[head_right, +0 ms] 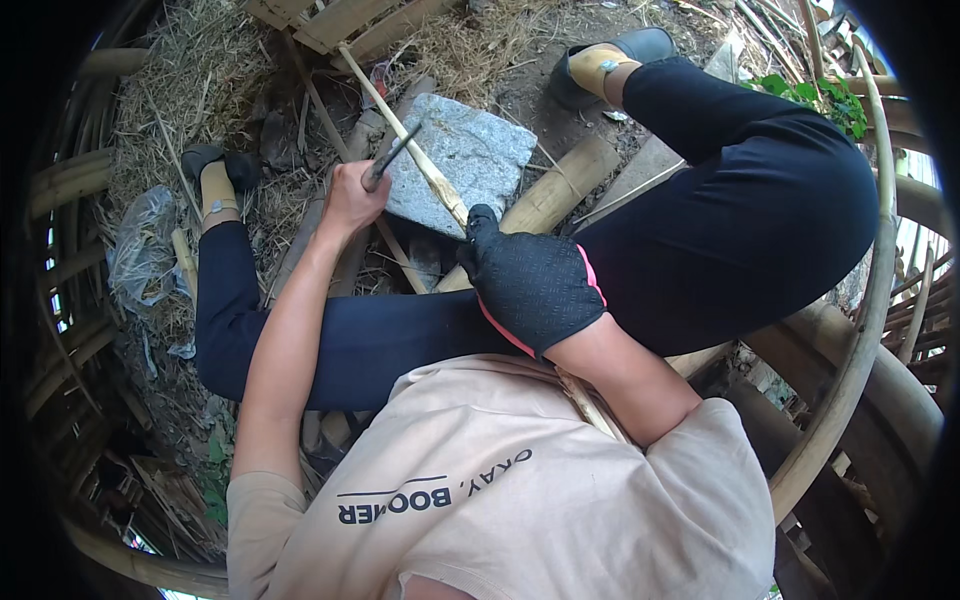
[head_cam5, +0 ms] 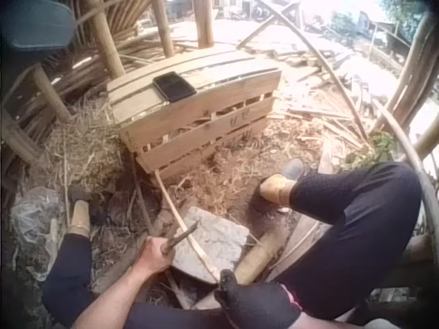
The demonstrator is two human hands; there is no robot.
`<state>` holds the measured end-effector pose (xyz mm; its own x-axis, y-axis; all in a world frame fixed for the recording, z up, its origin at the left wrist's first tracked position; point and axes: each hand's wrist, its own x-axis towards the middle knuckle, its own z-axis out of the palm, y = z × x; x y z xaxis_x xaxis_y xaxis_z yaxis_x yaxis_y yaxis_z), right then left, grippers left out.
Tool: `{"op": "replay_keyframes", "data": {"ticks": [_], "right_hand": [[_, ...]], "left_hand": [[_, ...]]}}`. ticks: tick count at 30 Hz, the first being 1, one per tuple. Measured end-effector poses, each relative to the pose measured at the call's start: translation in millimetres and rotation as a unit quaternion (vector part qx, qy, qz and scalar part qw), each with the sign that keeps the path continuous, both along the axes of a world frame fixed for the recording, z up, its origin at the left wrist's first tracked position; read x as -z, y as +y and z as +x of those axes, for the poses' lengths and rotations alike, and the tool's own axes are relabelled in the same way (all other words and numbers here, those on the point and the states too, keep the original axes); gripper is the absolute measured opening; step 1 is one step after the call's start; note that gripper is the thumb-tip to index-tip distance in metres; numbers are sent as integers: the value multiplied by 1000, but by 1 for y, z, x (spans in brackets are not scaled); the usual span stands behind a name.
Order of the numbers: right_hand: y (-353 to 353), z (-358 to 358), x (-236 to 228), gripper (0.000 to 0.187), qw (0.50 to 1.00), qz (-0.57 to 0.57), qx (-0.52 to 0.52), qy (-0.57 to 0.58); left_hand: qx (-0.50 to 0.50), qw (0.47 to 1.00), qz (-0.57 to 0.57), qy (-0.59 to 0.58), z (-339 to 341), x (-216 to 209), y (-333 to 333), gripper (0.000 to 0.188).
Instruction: The person shaves a thin strip of wood with a large knife, holding the piece over a stone block and bamboo poles while sitting on the ground.
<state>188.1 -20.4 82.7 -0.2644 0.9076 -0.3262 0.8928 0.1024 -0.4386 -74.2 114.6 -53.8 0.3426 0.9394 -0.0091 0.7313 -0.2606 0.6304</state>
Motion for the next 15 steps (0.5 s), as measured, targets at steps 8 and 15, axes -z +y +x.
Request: {"op": "replay_keyframes", "data": {"ticks": [8,15], "right_hand": [[1,-2,-12,43,1000,-15,0,23],[1,0,-12,42,1000,-2,-7,16]], "left_hand": [[-33,999,-35,4,-14,-6,4,23],[71,996,30,-44,4,-9,-3,19]]}}
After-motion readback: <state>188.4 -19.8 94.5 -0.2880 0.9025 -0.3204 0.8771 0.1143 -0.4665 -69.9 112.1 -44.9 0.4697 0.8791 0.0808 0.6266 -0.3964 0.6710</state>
